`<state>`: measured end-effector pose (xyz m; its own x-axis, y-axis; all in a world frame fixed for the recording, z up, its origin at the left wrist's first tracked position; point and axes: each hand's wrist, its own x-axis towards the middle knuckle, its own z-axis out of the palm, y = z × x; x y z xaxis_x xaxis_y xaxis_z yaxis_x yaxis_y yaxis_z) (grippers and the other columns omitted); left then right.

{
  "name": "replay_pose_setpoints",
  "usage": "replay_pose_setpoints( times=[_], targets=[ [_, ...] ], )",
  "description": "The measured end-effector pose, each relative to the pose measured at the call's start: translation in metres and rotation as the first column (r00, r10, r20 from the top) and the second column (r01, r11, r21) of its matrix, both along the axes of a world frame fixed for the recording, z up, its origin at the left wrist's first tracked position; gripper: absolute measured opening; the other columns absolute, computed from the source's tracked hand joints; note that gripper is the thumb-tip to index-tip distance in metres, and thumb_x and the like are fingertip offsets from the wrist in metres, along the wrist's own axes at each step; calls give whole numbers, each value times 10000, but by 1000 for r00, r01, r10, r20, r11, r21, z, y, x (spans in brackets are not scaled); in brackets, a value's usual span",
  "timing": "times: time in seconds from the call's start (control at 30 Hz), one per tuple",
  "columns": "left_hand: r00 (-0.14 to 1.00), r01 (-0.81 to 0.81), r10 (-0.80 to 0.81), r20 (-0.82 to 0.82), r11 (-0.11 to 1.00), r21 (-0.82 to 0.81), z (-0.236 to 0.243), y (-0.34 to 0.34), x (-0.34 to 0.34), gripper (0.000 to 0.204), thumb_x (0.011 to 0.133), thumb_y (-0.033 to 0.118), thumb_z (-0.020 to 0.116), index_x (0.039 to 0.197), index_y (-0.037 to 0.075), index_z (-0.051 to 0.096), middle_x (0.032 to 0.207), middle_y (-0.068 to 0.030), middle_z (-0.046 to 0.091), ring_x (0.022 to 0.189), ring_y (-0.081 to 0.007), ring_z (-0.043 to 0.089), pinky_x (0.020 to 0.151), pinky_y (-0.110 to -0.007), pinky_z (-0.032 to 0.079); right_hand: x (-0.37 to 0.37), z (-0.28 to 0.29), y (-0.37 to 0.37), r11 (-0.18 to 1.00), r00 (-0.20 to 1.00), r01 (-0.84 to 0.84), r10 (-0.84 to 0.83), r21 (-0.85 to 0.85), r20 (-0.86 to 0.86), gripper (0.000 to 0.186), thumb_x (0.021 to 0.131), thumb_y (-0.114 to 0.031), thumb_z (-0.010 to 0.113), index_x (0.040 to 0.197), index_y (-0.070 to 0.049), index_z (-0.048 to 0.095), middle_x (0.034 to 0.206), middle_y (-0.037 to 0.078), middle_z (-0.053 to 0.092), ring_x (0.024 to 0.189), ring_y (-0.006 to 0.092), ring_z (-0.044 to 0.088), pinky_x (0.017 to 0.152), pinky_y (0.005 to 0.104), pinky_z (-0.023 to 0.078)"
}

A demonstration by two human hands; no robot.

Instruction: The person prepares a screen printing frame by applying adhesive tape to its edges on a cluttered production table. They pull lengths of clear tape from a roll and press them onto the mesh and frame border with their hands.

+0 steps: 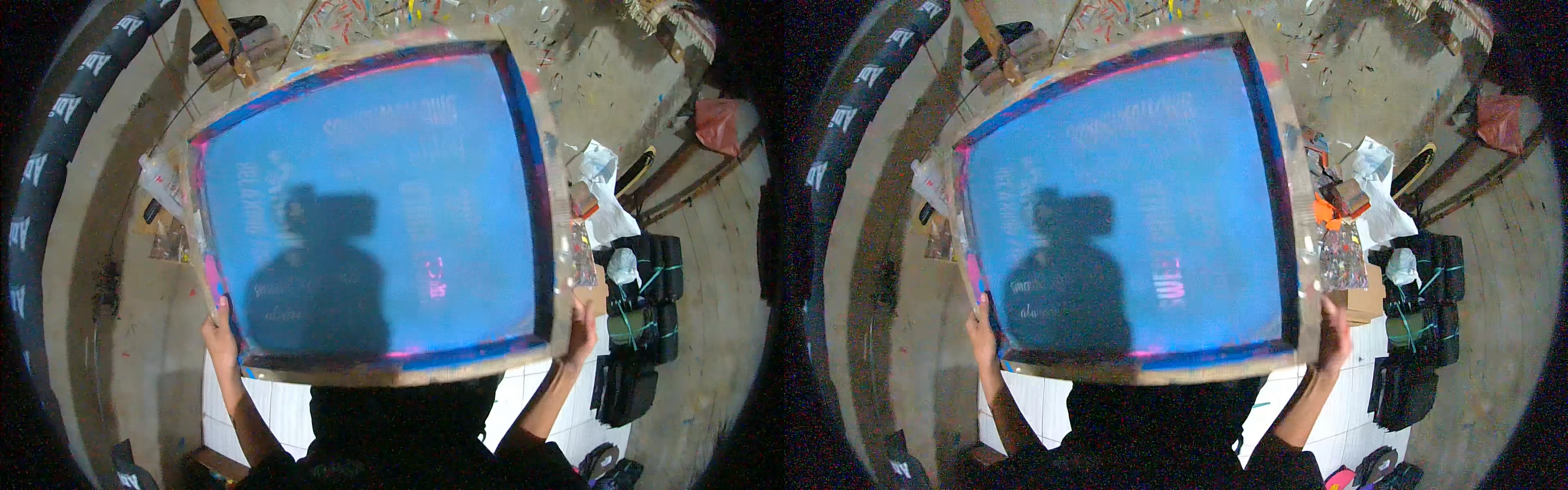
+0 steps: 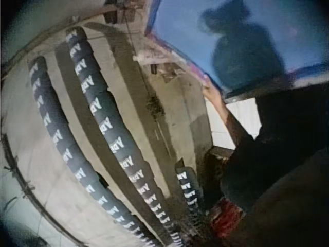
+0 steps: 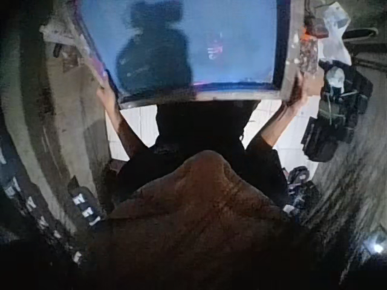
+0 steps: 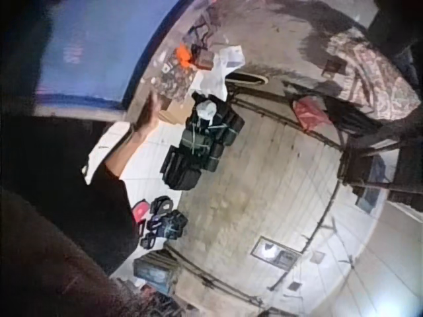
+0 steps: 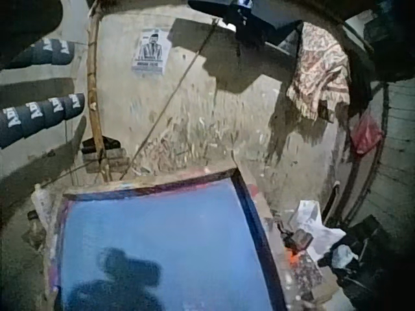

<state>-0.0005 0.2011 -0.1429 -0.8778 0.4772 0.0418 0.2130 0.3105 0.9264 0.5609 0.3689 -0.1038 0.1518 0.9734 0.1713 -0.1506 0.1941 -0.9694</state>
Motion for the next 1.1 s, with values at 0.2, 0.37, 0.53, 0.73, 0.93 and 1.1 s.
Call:
replay_pose_setpoints(
  times=[0.2, 0.37, 0.53, 0.73, 0.93, 1.1],
  targets=[
    [977, 111, -120, 174, 992, 62, 2, -1, 17, 441, 985, 444, 550, 809, 46, 619, 656, 54, 471, 596, -47, 376, 533, -259, 306, -8, -37, -39, 939, 920, 330, -296, -98, 257, 540, 947, -341, 566, 1307, 59, 526, 1174, 120, 610, 1085, 209, 556, 1008, 320, 388],
    [950, 132, -147, 276, 989, 71, 21, -2, 29, 451, 986, 449, 546, 792, 49, 616, 680, 56, 470, 632, -42, 386, 555, -252, 307, -15, -10, -67, 932, 923, 328, -280, -158, 265, 530, 945, -330, 563, 1304, 58, 530, 1182, 121, 608, 1089, 212, 556, 1012, 321, 388],
    [969, 99, -133, 207, 981, 168, -16, -5, 12, 435, 987, 432, 552, 847, 32, 651, 743, 44, 557, 678, -50, 468, 608, -246, 371, -15, -6, -89, 923, 926, 332, -280, -192, 254, 520, 942, -318, 559, 1301, 58, 533, 1190, 121, 606, 1094, 214, 555, 1016, 321, 388],
    [952, 95, -122, 279, 989, 110, -6, -8, 12, 395, 976, 409, 582, 915, 30, 673, 782, 34, 599, 691, -53, 495, 611, -234, 386, -10, -12, -117, 900, 916, 375, -323, -221, 237, 509, 939, -304, 554, 1298, 57, 538, 1200, 122, 603, 1100, 217, 555, 1020, 322, 388],
    [923, 102, -90, 373, 995, -13, 12, -6, 16, 361, 959, 398, 615, 909, 45, 673, 792, 35, 615, 642, -44, 487, 556, -220, 369, -10, -11, -133, 893, 914, 391, -347, -223, 211, 499, 936, -290, 550, 1295, 57, 542, 1209, 123, 601, 1105, 220, 554, 1024, 322, 388],
    [951, 47, -92, 297, 987, 154, -6, -4, 13, 366, 936, 441, 631, 776, 112, 606, 641, 41, 536, 489, -60, 436, 439, -243, 303, -13, -8, -133, 901, 925, 368, -329, -230, 192, 490, 934, -278, 546, 1292, 56, 546, 1217, 124, 599, 1110, 223, 554, 1028, 323, 388]
  ],
)
